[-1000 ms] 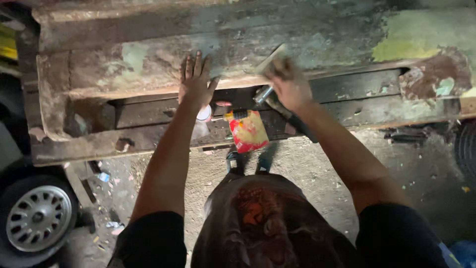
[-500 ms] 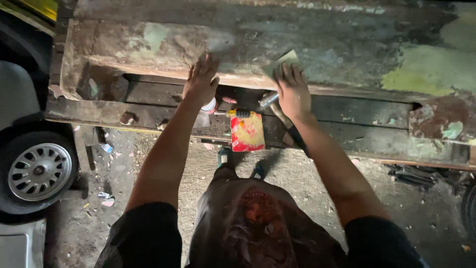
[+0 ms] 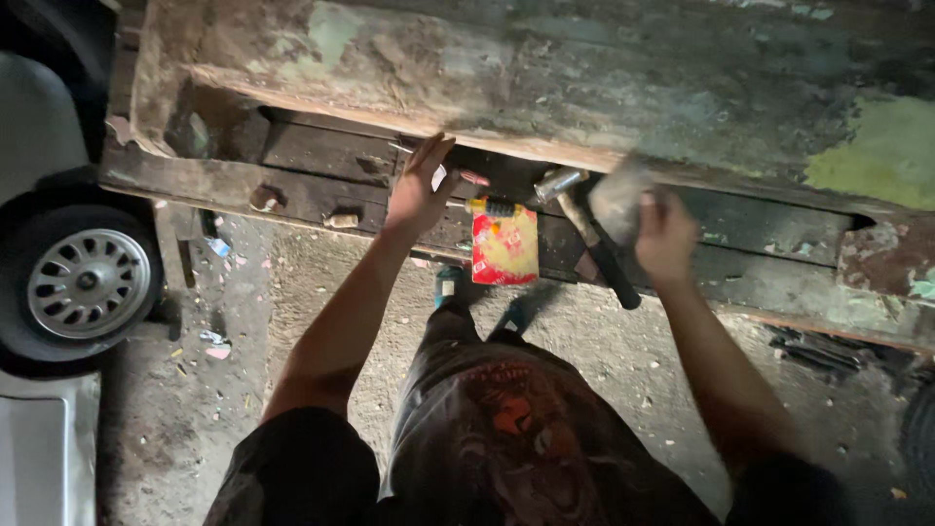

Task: The person sands a long wooden beam with sandpaper, moving along its length. The person then opens a small container and scrapes its contents onto a red packet.

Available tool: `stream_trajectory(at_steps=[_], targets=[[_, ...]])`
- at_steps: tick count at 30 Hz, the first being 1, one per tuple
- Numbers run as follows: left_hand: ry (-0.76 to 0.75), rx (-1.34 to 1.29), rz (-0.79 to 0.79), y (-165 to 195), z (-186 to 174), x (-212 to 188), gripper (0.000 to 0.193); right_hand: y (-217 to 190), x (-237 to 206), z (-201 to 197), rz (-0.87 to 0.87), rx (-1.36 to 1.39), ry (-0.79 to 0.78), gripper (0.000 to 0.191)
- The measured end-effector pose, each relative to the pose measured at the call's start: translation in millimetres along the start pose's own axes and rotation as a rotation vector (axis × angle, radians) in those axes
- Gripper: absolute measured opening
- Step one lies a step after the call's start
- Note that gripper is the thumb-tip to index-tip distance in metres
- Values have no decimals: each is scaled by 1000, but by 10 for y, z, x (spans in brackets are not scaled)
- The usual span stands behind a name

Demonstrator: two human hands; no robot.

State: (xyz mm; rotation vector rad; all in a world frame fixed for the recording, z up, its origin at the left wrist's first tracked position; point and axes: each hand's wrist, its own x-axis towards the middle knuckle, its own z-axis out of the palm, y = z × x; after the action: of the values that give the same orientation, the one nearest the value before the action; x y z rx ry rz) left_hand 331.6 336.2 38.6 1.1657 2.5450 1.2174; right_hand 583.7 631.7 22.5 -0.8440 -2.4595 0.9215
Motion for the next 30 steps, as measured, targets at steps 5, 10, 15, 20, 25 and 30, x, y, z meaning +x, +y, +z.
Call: stream_trajectory(at_steps=[5, 10, 15, 20, 25, 30], targets=[[40, -233, -109, -19, 388, -194, 41, 286, -173, 192, 261, 695, 143, 22], [82, -311, -236, -79, 623, -264, 31, 245, -336, 381, 603, 860, -105, 25], [78, -332, -469, -228, 644, -496, 34, 125, -375, 509, 525, 736, -60, 24], [88, -324, -519, -340, 688, -717, 32, -13, -423, 568, -133, 134, 37, 28], [117, -346, -467, -370, 741, -901, 30, -37, -413, 647, -161, 26, 89, 44], [100, -343, -565, -345, 765, -993, 31, -6, -380, 783, -189, -256, -202, 63]])
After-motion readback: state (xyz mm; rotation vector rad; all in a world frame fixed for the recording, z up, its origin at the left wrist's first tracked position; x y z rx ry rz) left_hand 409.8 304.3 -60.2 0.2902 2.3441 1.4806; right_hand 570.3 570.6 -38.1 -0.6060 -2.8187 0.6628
